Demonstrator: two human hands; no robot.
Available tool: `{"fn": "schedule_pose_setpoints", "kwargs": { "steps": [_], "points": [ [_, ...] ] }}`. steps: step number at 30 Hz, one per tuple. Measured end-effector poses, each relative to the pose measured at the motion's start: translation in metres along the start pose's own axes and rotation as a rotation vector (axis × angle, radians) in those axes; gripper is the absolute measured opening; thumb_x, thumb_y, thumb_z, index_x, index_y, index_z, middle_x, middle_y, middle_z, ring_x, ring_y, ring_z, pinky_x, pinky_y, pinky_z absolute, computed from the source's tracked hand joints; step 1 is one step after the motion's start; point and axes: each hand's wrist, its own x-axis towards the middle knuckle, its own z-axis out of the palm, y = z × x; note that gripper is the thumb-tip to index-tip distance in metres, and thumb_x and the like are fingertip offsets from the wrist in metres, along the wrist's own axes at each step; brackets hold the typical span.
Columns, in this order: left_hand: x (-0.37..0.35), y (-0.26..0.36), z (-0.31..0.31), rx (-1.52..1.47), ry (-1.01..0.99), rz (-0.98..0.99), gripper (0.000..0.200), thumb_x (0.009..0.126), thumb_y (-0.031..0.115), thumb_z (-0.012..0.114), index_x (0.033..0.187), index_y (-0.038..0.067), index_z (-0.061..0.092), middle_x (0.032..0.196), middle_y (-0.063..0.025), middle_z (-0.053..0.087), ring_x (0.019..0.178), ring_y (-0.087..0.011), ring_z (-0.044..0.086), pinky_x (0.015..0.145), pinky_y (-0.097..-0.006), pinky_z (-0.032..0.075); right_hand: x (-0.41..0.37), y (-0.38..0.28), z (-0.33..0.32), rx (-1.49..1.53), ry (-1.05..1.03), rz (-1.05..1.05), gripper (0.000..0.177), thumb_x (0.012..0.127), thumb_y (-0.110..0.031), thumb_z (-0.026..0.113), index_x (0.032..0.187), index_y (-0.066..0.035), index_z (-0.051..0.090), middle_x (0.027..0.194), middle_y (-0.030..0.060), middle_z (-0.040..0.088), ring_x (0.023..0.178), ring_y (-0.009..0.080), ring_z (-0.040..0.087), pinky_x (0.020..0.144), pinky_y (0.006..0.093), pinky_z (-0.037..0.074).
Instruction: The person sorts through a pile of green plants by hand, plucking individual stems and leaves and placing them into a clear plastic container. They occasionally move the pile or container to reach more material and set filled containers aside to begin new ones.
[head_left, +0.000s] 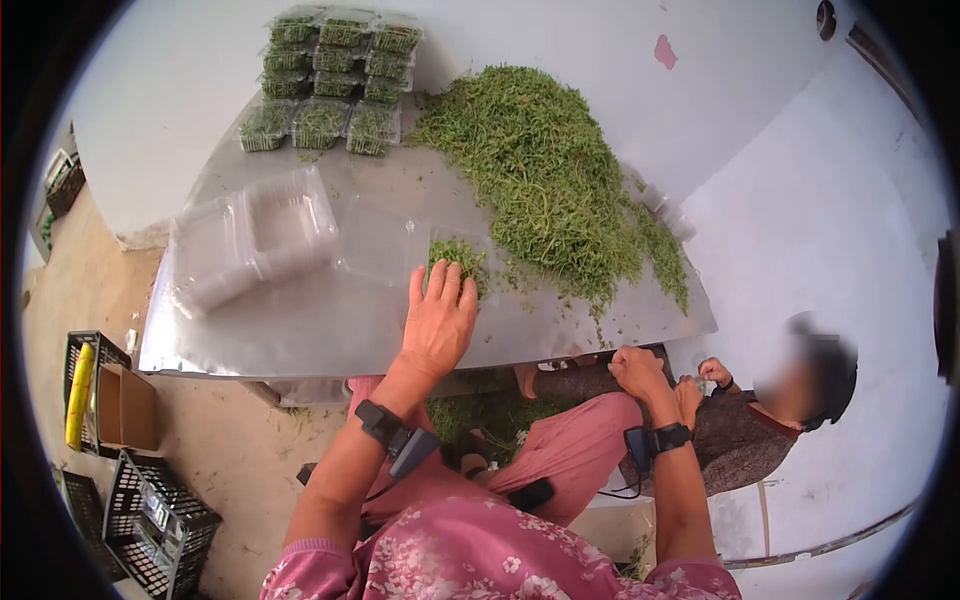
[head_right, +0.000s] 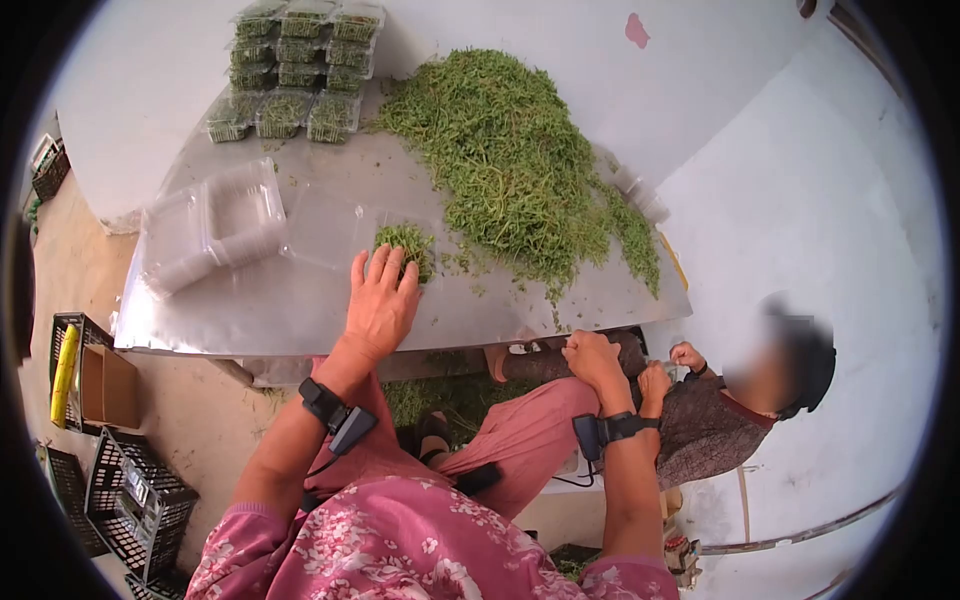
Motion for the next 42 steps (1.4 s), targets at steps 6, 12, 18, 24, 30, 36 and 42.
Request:
{"fn": "schedule_pose_setpoints", "kwargs": {
  "steps": [6,12,18,24,30,36,42],
  "points": [
    [0.001,0.001,-0.003,-0.026,0.001,-0.002,0.039,0.082,0.022,0.068,0.115,0.003,0.057,0.131,-0.0215,0.05,0.128,-0.0376,0.042,0.11,-0.0574,0.025,-0.003,0.018,-0.034,0.132,-0.087,-0.022,0.018,0.082,-0.025,0.071,0.089,-0.009,0.069,0.084,0.0113,0.071,0.087,0.0332,0.067,0.082,0.0473,0.049],
    [-0.001,0.002,-0.005,-0.018,-0.023,-0.004,0.039,0.083,0.023,0.068,0.114,0.002,0.058,0.13,-0.0217,0.05,0.129,-0.0378,0.042,0.11,-0.0576,0.024,0.033,0.021,-0.036,0.238,0.009,-0.227,0.021,0.08,-0.017,0.072,0.095,-0.002,0.068,0.077,0.0093,0.067,0.07,0.0207,0.063,0.067,0.034,0.051],
    [0.001,0.001,-0.004,0.007,-0.036,-0.013,0.039,0.082,0.024,0.068,0.113,0.002,0.06,0.13,-0.0217,0.051,0.13,-0.0375,0.042,0.11,-0.0575,0.024,0.096,-0.03,-0.044,0.278,0.071,-0.31,0.045,0.08,-0.023,0.073,0.117,-0.003,0.058,0.124,0.0225,0.056,0.111,0.0372,0.056,0.095,0.0423,0.046],
    [0.001,0.001,-0.002,0.021,-0.055,-0.018,0.039,0.082,0.025,0.069,0.112,0.002,0.06,0.13,-0.0215,0.051,0.129,-0.0378,0.042,0.109,-0.0581,0.024,0.167,-0.071,-0.037,0.228,0.158,-0.28,0.064,0.083,-0.027,0.074,0.138,-0.012,0.045,0.151,0.0217,0.03,0.133,0.0443,0.037,0.104,0.058,0.036],
    [0.003,0.003,-0.006,-0.001,-0.067,-0.035,0.036,0.087,0.024,0.062,0.112,-0.001,0.059,0.132,-0.0236,0.051,0.129,-0.0381,0.043,0.11,-0.058,0.026,0.201,-0.105,-0.045,0.154,0.039,-0.066,0.076,0.083,-0.031,0.076,0.147,-0.024,0.036,0.16,0.0178,0.008,0.143,0.0492,0.018,0.108,0.0723,0.026],
    [0.003,0.003,-0.006,0.002,-0.072,-0.033,0.035,0.086,0.023,0.063,0.112,0.0,0.06,0.131,-0.0232,0.052,0.129,-0.0382,0.044,0.11,-0.0576,0.026,0.209,-0.097,-0.017,0.033,0.003,-0.1,0.065,0.08,-0.017,0.076,0.136,-0.026,0.045,0.15,0.0194,0.025,0.134,0.0483,0.032,0.103,0.0657,0.035],
    [0.004,0.003,-0.004,0.024,-0.058,-0.02,0.036,0.083,0.023,0.066,0.112,0.001,0.06,0.13,-0.0216,0.052,0.128,-0.0372,0.044,0.11,-0.0576,0.025,0.195,-0.058,0.006,0.134,0.202,-0.401,0.038,0.077,0.003,0.065,0.109,-0.014,0.053,0.1,0.0173,0.047,0.098,0.0404,0.051,0.082,0.0506,0.043]
  ]
}}
